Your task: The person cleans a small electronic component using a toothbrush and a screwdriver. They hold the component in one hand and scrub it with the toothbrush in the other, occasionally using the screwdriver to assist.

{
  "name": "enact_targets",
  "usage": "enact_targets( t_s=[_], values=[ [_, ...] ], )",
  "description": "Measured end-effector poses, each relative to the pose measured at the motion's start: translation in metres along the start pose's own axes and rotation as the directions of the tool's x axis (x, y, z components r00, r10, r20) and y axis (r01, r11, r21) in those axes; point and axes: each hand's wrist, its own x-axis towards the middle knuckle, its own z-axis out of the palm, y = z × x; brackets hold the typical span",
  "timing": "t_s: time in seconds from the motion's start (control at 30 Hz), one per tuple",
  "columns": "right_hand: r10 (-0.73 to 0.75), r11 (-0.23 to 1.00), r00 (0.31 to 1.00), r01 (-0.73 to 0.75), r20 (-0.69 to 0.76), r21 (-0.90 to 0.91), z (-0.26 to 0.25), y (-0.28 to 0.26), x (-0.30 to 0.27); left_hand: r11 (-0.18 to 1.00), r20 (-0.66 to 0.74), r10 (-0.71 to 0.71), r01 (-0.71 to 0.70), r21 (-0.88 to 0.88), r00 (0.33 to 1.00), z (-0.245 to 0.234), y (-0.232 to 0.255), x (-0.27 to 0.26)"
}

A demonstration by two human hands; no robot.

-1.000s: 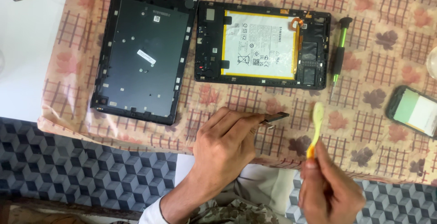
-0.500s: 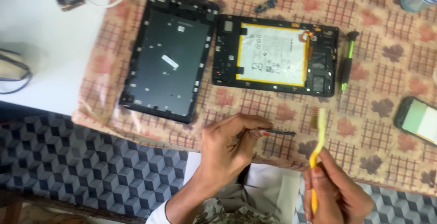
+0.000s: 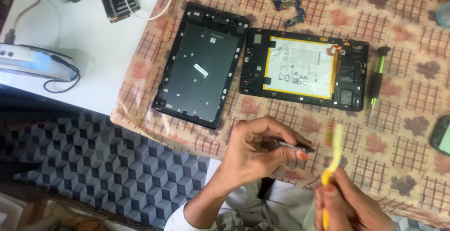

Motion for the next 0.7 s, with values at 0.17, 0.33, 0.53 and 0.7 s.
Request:
enact_targets(
  t_s=[0.17, 0.33, 0.53, 0.7],
  values=[
    [-0.158, 0.987, 0.934, 0.139, 0.320, 0.082, -0.030, 0.038, 0.001, 0.986, 0.006, 0.164, -0.164, 0.008, 0.986, -0.002, -0.007, 0.003],
    [-0.231, 0.929, 0.964, 0.179, -0.131, -0.323, 0.001, 0.044, -0.009, 0.962, -0.071, 0.247, -0.236, 0.135, 0.966, -0.001, -0.018, 0.011],
    [-0.089, 0.984, 0.967, 0.047, -0.240, -0.173, 0.033, 0.023, -0.011, 0.926, -0.123, 0.326, -0.290, 0.242, 0.937, -0.002, -0.024, 0.011],
    [-0.189, 0.955, 0.965, 0.137, -0.183, -0.263, 0.036, 0.021, -0.005, 0.932, -0.120, 0.293, -0.256, 0.257, 0.949, -0.003, -0.023, 0.013]
  ],
)
